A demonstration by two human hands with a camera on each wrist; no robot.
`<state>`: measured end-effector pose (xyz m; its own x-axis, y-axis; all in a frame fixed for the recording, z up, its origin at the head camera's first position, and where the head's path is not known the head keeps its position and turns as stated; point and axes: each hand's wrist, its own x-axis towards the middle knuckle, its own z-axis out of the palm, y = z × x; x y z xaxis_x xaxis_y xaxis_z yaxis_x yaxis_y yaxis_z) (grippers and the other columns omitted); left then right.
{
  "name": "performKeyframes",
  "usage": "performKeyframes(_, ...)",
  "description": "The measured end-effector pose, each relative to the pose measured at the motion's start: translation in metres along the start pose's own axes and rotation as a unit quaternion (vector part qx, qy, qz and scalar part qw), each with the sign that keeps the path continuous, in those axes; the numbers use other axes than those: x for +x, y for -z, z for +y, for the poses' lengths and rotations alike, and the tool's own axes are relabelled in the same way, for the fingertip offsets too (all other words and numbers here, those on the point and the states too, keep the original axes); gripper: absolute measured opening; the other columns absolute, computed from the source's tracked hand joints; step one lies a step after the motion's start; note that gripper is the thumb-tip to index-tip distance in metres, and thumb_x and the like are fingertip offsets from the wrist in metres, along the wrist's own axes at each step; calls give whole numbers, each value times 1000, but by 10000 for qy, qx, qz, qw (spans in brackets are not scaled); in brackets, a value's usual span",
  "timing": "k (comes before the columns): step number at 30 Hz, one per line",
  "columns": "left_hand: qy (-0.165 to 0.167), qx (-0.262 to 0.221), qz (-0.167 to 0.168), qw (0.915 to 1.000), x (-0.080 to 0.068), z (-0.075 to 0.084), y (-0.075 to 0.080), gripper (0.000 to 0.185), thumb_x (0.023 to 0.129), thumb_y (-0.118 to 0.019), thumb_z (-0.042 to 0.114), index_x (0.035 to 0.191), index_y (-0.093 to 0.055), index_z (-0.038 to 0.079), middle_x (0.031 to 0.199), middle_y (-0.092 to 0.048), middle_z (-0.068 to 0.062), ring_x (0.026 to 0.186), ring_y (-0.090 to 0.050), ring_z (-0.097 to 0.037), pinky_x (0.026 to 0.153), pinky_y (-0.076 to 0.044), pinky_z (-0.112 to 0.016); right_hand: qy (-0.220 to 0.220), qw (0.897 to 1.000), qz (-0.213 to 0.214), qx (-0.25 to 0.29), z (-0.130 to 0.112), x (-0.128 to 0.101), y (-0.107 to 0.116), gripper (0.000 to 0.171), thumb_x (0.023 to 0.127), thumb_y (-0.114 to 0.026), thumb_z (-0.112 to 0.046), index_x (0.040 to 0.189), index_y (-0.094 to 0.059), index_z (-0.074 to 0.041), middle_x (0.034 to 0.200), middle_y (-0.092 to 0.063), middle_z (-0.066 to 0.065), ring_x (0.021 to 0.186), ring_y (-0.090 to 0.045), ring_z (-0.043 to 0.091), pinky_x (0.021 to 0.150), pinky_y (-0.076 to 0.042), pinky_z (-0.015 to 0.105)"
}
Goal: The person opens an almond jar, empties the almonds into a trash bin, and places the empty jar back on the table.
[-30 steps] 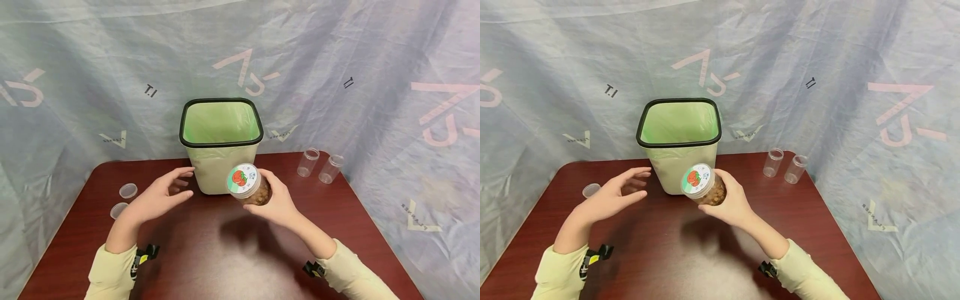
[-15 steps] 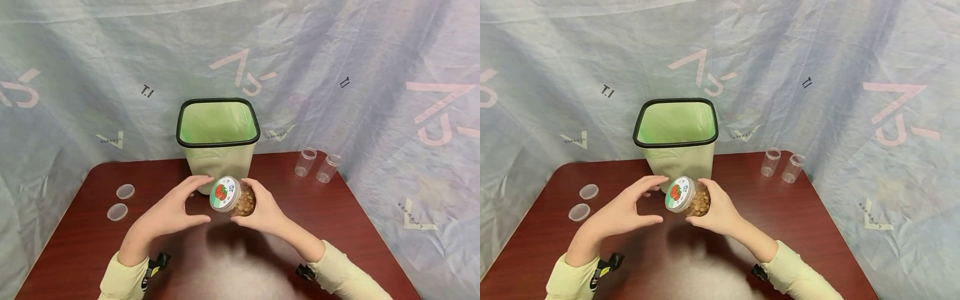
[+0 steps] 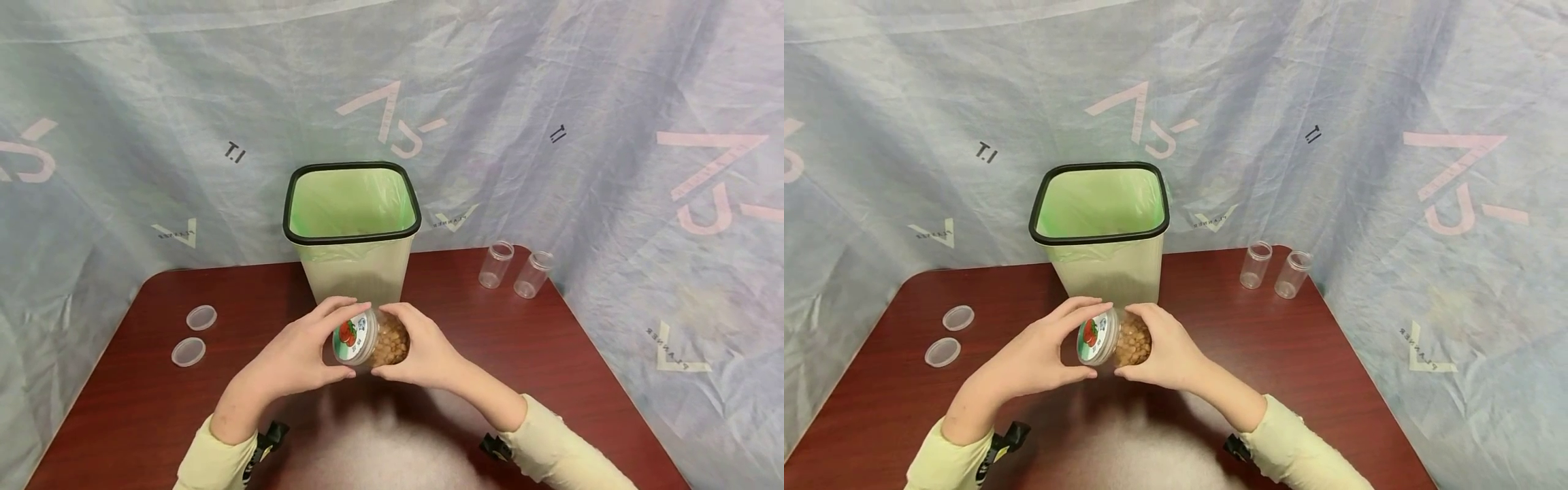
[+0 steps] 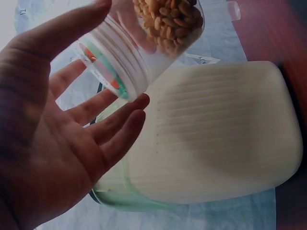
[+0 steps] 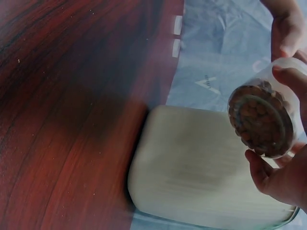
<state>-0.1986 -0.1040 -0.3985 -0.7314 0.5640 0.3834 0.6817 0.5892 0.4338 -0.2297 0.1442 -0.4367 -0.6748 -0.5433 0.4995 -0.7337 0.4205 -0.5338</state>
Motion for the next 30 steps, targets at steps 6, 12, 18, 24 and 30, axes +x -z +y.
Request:
performKeyframes(6, -171, 135, 179, 9996, 1, -3, -4, 89, 61, -92, 33, 139, -51, 32, 130, -44, 16, 104, -53, -2, 78, -51, -26, 31, 9990, -402, -179, 2, -2, -1, 96, 61, -92, -37, 139, -42, -10, 130, -51, 3, 115, -49, 10, 94, -46, 34)
performKeyframes(12, -357, 217, 287, 9987, 1, -6, -7, 86, 57, -93, 36, 133, -54, 30, 125, -46, 16, 101, -54, -1, 79, -50, -26, 70, 9965, -826, -109, 9, -1, 1, 95, 62, -91, -30, 140, -43, -8, 131, -52, 2, 116, -50, 10, 96, -44, 33)
performKeyframes(18, -399, 282, 314, 9983, 0, -6, -10, 87, 53, -94, 40, 131, -55, 29, 117, -48, 16, 94, -55, -1, 74, -51, -27, 87, 9970, -764, 121, 10, -3, 3, 90, 57, -94, -30, 133, -51, -8, 123, -57, -5, 107, -56, 8, 90, -48, 29)
performKeyframes(24, -406, 265, 336, 9983, -1, -4, -12, 86, 54, -93, 44, 130, -55, 30, 110, -48, 16, 86, -55, -1, 70, -51, -26, 3, 9977, -662, 134, 7, -9, 6, 91, 55, -94, -31, 133, -53, -7, 123, -59, -3, 106, -57, 9, 89, -49, 31)
performKeyframes(30, -529, 184, 443, 9974, 0, -1, -13, 85, 53, -93, 42, 129, -57, 30, 107, -50, 14, 82, -56, -2, 69, -50, -24, -7, 9981, -577, 231, 7, -13, 5, 91, 56, -94, -30, 134, -52, -10, 124, -59, -2, 106, -58, 10, 90, -49, 31)
